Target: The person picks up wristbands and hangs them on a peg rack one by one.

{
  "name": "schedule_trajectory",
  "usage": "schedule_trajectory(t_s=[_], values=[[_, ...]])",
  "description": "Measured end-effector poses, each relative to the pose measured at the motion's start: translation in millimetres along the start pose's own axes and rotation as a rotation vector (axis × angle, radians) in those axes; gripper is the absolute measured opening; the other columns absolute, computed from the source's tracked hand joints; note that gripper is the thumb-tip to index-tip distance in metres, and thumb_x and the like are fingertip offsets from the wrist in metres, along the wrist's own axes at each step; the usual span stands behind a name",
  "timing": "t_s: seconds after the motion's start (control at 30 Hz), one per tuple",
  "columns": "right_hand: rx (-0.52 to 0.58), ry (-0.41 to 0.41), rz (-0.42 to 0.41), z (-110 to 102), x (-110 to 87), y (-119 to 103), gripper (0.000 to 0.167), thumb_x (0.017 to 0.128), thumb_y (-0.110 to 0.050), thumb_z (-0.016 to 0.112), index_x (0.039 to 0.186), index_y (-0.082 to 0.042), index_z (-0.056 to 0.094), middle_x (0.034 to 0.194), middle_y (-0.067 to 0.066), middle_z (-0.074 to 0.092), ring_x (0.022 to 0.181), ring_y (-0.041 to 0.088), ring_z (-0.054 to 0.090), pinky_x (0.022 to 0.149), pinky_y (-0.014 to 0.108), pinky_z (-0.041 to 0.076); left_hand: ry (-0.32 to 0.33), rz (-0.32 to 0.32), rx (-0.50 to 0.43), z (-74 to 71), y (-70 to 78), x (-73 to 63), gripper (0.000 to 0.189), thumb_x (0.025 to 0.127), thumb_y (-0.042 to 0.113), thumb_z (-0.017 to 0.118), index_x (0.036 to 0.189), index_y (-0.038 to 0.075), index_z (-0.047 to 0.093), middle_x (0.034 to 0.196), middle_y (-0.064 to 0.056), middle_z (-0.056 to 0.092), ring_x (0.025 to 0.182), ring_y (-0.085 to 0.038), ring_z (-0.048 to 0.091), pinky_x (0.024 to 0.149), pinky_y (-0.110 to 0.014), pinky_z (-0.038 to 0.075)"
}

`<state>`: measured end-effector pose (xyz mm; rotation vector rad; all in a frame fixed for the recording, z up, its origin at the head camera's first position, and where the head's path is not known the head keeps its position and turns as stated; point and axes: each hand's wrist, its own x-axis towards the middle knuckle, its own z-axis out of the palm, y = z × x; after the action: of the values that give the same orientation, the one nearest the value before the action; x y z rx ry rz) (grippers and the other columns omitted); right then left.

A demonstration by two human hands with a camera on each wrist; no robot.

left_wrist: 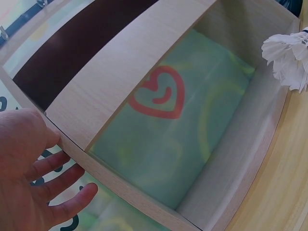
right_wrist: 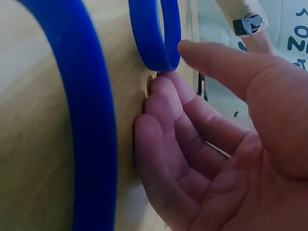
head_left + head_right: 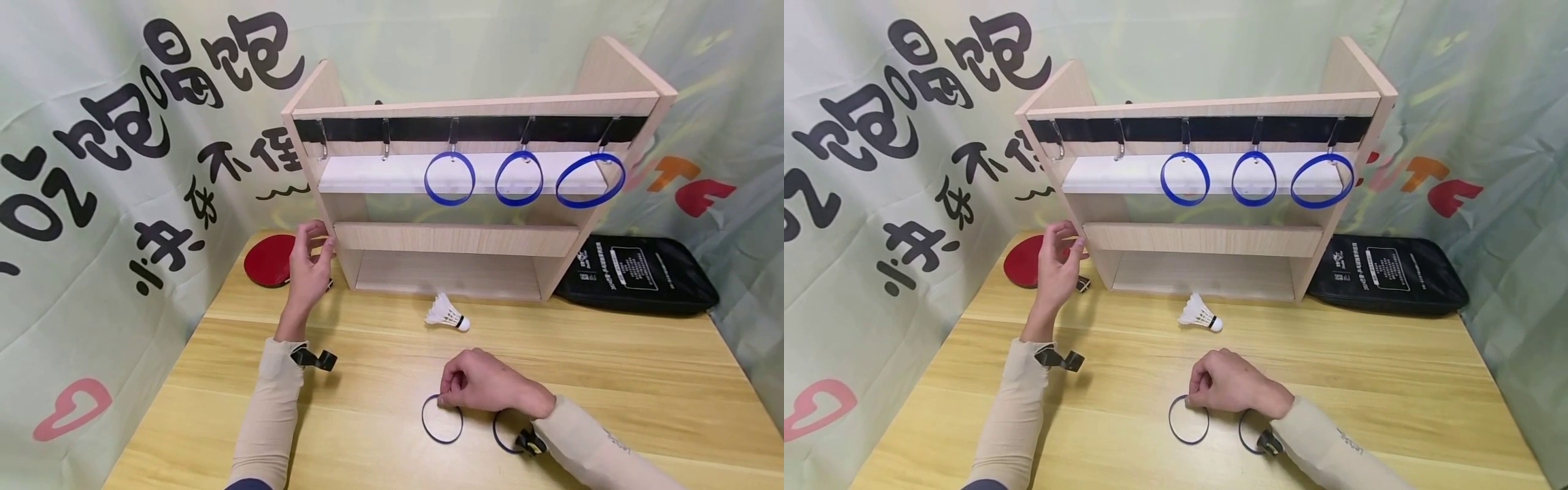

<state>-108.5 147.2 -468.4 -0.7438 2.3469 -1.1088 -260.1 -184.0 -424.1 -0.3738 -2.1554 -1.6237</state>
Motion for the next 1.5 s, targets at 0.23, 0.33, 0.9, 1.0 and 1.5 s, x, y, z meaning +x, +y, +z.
schedule_trajectory(t_s=[0.23,0.33,0.9,1.0,1.5], values=[[-0.018,0.004,-0.014,0.3,0.2,2.0,0.014,0.093,-0.010,0.083,0.085,-0.018,0.077,0.073,-0.013,0.064,0.068,-0.003,0.055,0.063,0.017,0.048,0.001,-0.001,0.005,0.0,0.5,0.2,0.030,0.110,0.007,0.062,0.138,0.000,0.054,0.137,-0.022,0.064,0.116,-0.032,0.068,0.089,-0.042,0.066],[-0.004,0.002,-0.024,-0.4,-0.3,2.8,0.012,0.095,-0.011,0.082,0.087,-0.017,0.076,0.076,-0.012,0.065,0.069,-0.002,0.056,0.064,0.018,0.050,0.003,0.000,0.001,-0.1,-0.2,-0.1,0.030,0.110,0.006,0.062,0.138,-0.001,0.054,0.136,-0.022,0.064,0.115,-0.032,0.068,0.088,-0.039,0.066],[0.144,0.051,-0.101,-2.3,1.6,4.8,0.005,0.097,-0.009,0.080,0.097,-0.011,0.076,0.085,-0.003,0.076,0.078,0.000,0.068,0.073,0.021,0.062,0.012,-0.004,-0.006,0.1,-2.1,0.4,0.030,0.110,0.006,0.062,0.138,-0.001,0.055,0.135,-0.022,0.065,0.113,-0.028,0.068,0.088,-0.043,0.067],[0.181,0.042,-0.105,-1.8,2.4,6.3,0.005,0.097,-0.009,0.080,0.098,-0.009,0.075,0.086,0.001,0.078,0.079,0.002,0.070,0.075,0.022,0.064,0.010,-0.004,-0.001,0.2,-1.9,0.1,0.030,0.110,0.006,0.062,0.138,0.000,0.055,0.135,-0.022,0.065,0.114,-0.028,0.068,0.089,-0.045,0.067],[0.235,0.124,-0.067,-11.2,7.0,-2.2,0.022,0.094,-0.005,0.081,0.115,0.001,0.076,0.100,0.010,0.080,0.089,0.008,0.074,0.082,0.023,0.065,0.005,-0.003,-0.011,-0.2,-0.2,-0.7,0.030,0.110,0.006,0.063,0.138,-0.001,0.055,0.136,-0.022,0.065,0.115,-0.032,0.068,0.085,-0.026,0.063]])
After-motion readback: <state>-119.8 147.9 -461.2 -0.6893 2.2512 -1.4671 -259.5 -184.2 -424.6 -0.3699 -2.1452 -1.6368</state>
